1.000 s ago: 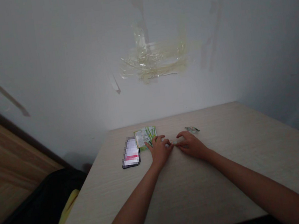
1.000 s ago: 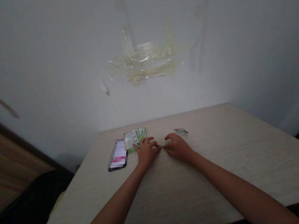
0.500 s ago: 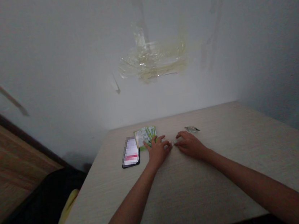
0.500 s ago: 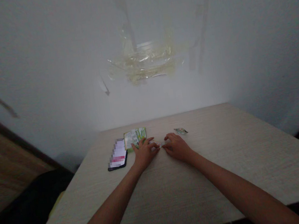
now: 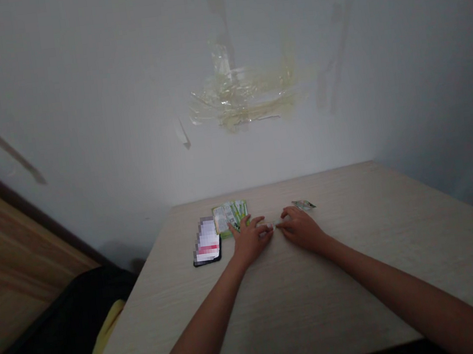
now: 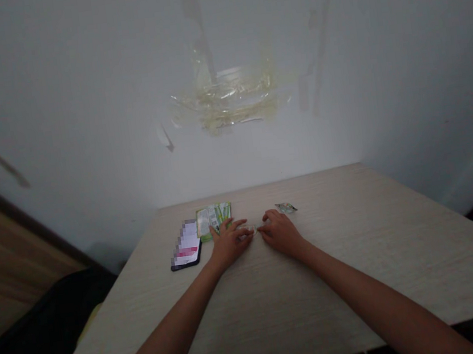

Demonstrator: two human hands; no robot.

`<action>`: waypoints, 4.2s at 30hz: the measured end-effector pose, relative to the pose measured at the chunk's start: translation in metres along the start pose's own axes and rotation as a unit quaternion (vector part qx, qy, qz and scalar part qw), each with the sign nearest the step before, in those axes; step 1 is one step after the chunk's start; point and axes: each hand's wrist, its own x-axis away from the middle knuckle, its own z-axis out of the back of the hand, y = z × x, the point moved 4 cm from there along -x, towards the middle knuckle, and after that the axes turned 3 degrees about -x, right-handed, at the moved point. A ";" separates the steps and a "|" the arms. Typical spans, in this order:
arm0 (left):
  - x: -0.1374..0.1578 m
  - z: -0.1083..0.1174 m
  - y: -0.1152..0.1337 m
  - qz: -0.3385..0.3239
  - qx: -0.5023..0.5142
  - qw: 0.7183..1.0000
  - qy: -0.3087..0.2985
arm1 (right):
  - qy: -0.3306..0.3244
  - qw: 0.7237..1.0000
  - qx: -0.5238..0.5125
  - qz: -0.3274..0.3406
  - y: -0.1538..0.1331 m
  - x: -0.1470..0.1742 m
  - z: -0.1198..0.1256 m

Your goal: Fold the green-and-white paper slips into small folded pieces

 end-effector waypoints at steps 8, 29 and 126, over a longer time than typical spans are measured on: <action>0.001 -0.003 0.006 -0.011 -0.006 1.000 -0.013 | 0.010 0.999 -0.027 -0.018 0.012 0.004 -0.007; -0.001 -0.004 0.004 -0.001 -0.016 0.999 -0.029 | 0.003 0.998 -0.030 0.053 0.004 0.001 -0.001; 0.000 -0.009 0.002 -0.009 -0.011 1.000 -0.007 | 0.014 0.995 -0.103 0.003 0.015 0.003 -0.003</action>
